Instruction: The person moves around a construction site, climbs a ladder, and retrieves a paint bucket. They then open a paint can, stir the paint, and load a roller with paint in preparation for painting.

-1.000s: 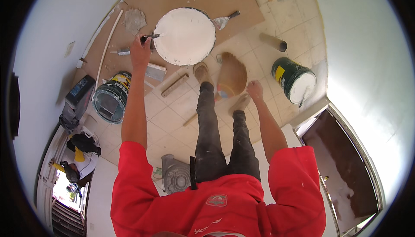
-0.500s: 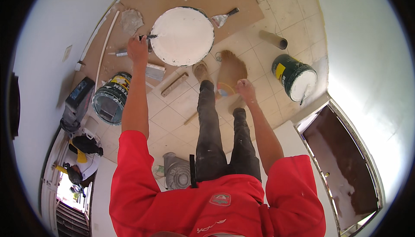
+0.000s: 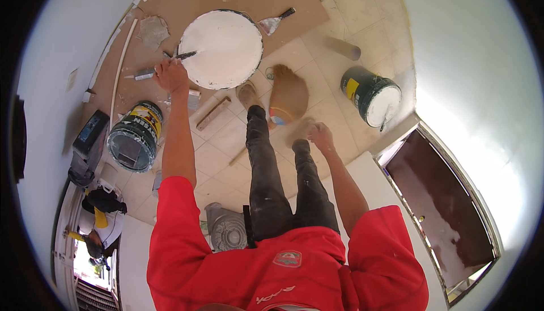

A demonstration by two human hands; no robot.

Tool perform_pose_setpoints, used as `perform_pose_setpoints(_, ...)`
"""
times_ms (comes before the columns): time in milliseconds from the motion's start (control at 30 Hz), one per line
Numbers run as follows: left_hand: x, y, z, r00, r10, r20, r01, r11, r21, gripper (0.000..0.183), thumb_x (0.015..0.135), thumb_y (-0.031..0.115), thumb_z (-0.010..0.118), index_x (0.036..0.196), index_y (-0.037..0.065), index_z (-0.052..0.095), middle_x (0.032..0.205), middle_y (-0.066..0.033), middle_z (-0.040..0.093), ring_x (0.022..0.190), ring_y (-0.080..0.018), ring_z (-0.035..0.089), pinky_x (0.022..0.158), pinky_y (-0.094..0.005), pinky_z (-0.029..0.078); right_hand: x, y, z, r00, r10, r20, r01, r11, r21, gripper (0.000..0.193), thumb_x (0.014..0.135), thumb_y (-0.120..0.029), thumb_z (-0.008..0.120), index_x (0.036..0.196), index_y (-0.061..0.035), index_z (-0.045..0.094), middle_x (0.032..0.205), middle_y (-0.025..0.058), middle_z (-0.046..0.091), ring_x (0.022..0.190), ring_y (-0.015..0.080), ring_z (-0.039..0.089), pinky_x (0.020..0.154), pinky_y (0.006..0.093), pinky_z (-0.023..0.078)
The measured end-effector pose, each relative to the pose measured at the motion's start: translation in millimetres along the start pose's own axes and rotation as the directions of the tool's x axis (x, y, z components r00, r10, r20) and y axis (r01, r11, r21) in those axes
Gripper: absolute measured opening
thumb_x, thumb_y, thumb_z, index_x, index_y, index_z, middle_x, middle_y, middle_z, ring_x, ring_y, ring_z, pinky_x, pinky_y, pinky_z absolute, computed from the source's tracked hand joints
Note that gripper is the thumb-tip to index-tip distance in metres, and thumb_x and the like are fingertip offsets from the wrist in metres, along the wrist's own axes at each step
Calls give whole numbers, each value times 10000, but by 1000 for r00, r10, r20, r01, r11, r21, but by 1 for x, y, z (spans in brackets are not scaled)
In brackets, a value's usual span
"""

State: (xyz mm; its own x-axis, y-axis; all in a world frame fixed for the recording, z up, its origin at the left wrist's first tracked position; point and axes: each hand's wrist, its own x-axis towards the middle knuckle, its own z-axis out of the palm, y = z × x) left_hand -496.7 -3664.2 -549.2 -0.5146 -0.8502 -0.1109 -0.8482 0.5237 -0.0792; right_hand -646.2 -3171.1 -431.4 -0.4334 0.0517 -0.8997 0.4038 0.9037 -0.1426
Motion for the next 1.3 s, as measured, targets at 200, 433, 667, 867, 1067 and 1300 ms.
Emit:
perform_pose_setpoints(200,-11,27,33,986,97,134,-117,981,156,200,935,241,559,976,105,700,1083,-26,618,1121,-226,539,911,-425,398,4,14,-8,999,-52,-8,52,998,-31,293,990,-215,541,1136,24,625,868,127,709,687,176,685,642,305,569)
perform_pose_setpoints(433,-41,18,72,949,273,160,-302,931,205,319,976,333,524,1055,45,635,1174,-91,560,1123,-264,507,918,-409,371,-13,-6,-9,939,-343,-13,331,916,-228,201,934,-181,556,989,-6,638,879,137,704,771,199,707,700,342,572)
perform_pose_setpoints(667,-32,34,19,912,314,264,-377,896,235,401,978,408,537,1075,49,685,1250,-78,547,1238,-258,466,998,-425,353,-57,10,-38,991,-122,-60,129,982,138,250,972,-208,531,994,15,641,791,106,707,668,183,699,652,332,567)
perform_pose_setpoints(867,-75,96,-104,929,353,110,-361,931,58,361,966,351,573,1160,68,685,1016,-112,645,993,-316,618,831,-468,489,-95,70,-101,989,82,-123,-53,973,223,297,973,-245,520,1052,0,668,932,134,717,802,204,708,714,348,563)
perform_pose_setpoints(1067,-232,212,-128,875,417,244,-207,781,-590,282,989,252,557,1041,6,685,958,-180,685,902,-362,662,797,-451,519,-54,263,-188,846,4,-534,-41,998,-57,295,918,-259,552,993,-11,692,962,216,711,943,391,686,863,475,535)
perform_pose_setpoints(1300,-400,428,-126,714,487,502,225,519,-824,305,985,250,583,1143,15,700,1032,-178,731,999,-314,702,865,-349,530,46,416,-308,774,15,-632,-103,989,-103,282,915,-205,536,1047,22,640,1018,253,684,996,448,642,889,522,507)
